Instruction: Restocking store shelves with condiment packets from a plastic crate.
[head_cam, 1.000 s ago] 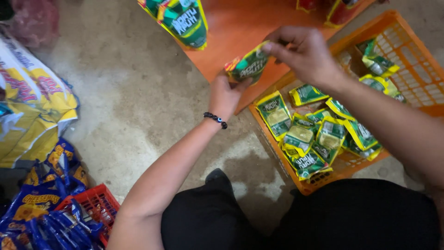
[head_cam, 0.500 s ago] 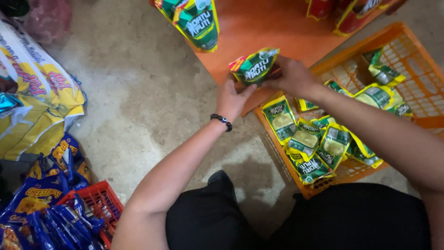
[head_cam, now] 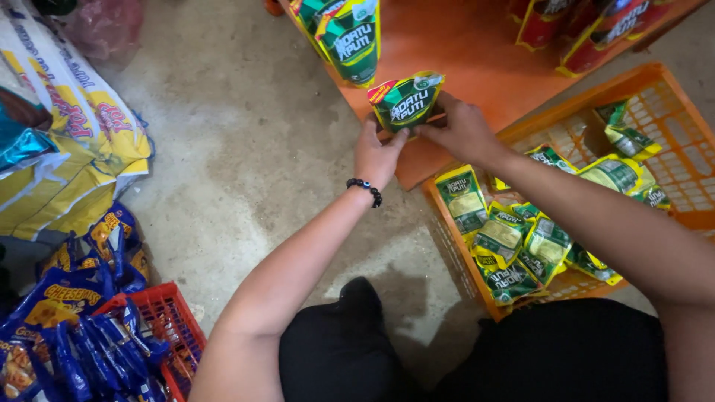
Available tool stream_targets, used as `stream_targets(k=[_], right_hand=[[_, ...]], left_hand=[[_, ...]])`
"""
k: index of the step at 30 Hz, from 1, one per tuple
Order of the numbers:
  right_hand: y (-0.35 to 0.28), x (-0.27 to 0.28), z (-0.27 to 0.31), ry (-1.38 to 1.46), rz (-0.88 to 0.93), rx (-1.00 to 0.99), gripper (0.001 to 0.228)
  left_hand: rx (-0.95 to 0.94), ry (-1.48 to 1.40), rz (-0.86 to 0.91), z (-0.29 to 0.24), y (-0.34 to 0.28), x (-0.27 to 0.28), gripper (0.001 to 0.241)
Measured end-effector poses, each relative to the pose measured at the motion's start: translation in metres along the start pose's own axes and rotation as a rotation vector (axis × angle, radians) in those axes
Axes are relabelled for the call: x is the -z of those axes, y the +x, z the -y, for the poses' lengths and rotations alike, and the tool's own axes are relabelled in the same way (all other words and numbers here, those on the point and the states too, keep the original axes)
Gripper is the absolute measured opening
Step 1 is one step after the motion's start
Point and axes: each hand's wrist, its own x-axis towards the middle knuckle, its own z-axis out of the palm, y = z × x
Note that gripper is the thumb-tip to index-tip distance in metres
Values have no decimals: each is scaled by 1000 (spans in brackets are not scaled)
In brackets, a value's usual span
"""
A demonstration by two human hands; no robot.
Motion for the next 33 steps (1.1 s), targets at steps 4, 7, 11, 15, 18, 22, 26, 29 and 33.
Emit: stream_targets(k=[4,7,11,15,18,22,26,29,33], right_hand=[[15,-9,3,-26,-15,21,49],[26,-17,3,-48,-32,22,50],[36,-28,9,21,-62,39,55],[44,-36,16,60,-78,0,59],[48,-40,16,60,-87,-16,60],[58,-48,11,40,-101,9,61],[68,-52,6,50,-127,39,62],[74,-53,2,33,-145,48,59],[76,-52,8,10,-141,2,56]], left_hand=[[79,101,-14,-23,5,10,47],[88,65,-57,-14,14,9,48],[90,64,-115,-10,25,9,46],[108,28,-126,2,37,10,40],[51,-32,-138,7,43,12,39],[65,13,-163,14,50,13,37],[52,-9,-160,12,58,15,39],[84,3,-147,14,62,16,42],[145,34,-115,8,63,18,40]])
